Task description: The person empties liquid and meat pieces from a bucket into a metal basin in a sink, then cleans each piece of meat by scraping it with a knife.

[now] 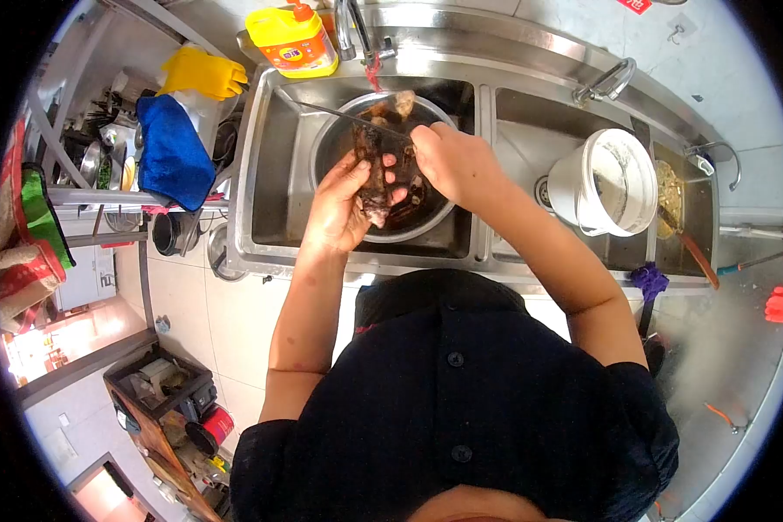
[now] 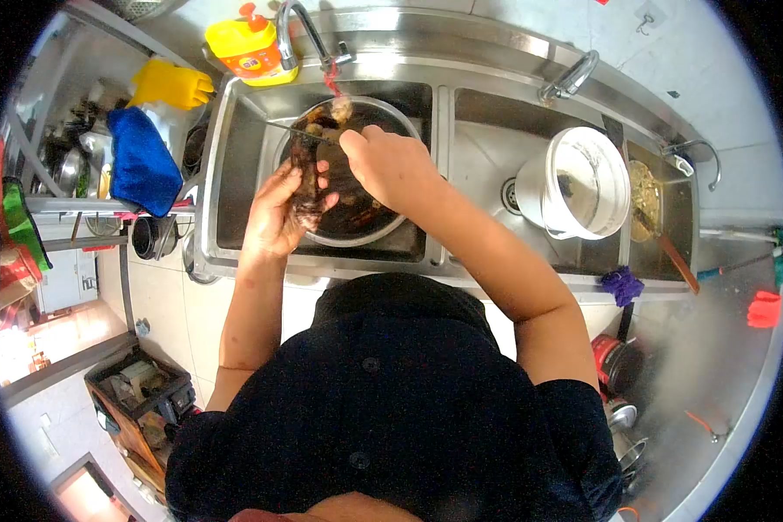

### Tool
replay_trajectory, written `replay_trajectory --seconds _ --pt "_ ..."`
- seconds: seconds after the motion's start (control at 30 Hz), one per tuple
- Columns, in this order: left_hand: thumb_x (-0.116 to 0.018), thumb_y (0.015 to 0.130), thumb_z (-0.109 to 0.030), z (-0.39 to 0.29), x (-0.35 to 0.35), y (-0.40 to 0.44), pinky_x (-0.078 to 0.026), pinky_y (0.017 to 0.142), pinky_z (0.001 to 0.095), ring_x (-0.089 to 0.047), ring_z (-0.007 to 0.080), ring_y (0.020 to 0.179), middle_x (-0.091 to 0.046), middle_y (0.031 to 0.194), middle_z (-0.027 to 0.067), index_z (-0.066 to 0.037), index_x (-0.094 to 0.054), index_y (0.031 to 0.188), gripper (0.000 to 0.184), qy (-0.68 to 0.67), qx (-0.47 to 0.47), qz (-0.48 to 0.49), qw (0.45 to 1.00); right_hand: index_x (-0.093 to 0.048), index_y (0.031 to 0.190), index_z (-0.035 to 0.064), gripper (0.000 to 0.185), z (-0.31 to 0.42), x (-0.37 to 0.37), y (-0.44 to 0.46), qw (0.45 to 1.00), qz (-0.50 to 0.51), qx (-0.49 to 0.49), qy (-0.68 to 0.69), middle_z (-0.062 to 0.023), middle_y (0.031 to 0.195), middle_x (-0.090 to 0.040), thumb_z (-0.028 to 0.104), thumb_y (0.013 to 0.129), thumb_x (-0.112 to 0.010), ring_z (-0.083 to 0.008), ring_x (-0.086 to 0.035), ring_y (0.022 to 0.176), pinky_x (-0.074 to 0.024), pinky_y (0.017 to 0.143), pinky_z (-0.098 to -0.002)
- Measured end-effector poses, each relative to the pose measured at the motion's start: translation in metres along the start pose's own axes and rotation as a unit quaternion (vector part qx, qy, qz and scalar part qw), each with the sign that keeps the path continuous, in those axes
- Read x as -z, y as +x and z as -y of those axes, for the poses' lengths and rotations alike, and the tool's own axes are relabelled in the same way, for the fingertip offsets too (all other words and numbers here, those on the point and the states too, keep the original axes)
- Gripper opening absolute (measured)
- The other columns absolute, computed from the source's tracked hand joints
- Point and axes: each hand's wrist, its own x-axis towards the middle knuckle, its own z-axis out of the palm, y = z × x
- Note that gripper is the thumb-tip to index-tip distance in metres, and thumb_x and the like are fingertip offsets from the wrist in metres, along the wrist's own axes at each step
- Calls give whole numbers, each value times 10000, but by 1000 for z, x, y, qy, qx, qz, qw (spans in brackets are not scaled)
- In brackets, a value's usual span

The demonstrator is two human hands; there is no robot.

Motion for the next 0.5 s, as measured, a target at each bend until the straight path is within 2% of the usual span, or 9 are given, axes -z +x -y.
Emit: replay_trajectory --seconds 0.1,0.13,0.23,0.27,0.37,0.4,0.5 --pt "-467 981 -207 4 6 4 -464 486 269 -550 183 609 -616 867 103 10 -527 1109 259 -7 4 5 1000 -508 919 74 143 17 2 -3 1000 30 1 -8 -143 796 -576 154 820 -574 -354 -621 709 -495 587 -454" --pt "-438 996 -215 7 3 5 -437 477 260 -541 163 643 -592 830 76 -13 -529 1074 234 -7 -14 -30 999 -513 912 79 134 17 1 -6 998 60 18 29 -149 794 -576 161 821 -567 -355 -626 722 -500 593 -457" --pt "-425 1002 -223 2 8 2 -422 480 254 -530 146 672 -566 794 56 -39 -521 1016 207 -4 1 -17 1000 -517 901 89 113 7 2 2 999 35 -2 -37 -152 778 -574 163 825 -558 -357 -630 710 -504 584 -458" --pt "-414 1007 -239 0 7 4 -408 453 257 -510 137 608 -558 779 51 -57 -506 984 205 -14 3 -36 999 -519 890 94 92 6 10 3 999 8 5 -32 -155 768 -576 158 831 -549 -363 -630 688 -505 566 -452" --pt "-408 1010 -259 -1 9 5 -393 422 259 -497 138 547 -560 773 48 -64 -501 975 219 -4 -3 -57 998 -521 895 93 107 14 2 -2 1000 21 15 -7 -153 775 -583 164 826 -560 -362 -631 676 -505 558 -452" --pt "-408 1009 -282 -1 6 6 -379 399 262 -481 142 501 -557 757 49 -60 -500 980 242 17 0 -97 995 -527 906 97 128 18 -1 -7 998 53 27 24 -161 793 -588 173 817 -578 -360 -634 698 -506 577 -461" --pt "-414 1005 -301 2 21 9 -381 400 262 -482 142 501 -550 728 61 -54 -496 973 262 48 41 -77 995 -529 909 103 137 11 1 -7 998 24 38 31 -166 784 -580 180 811 -588 -369 -622 663 -497 554 -453"
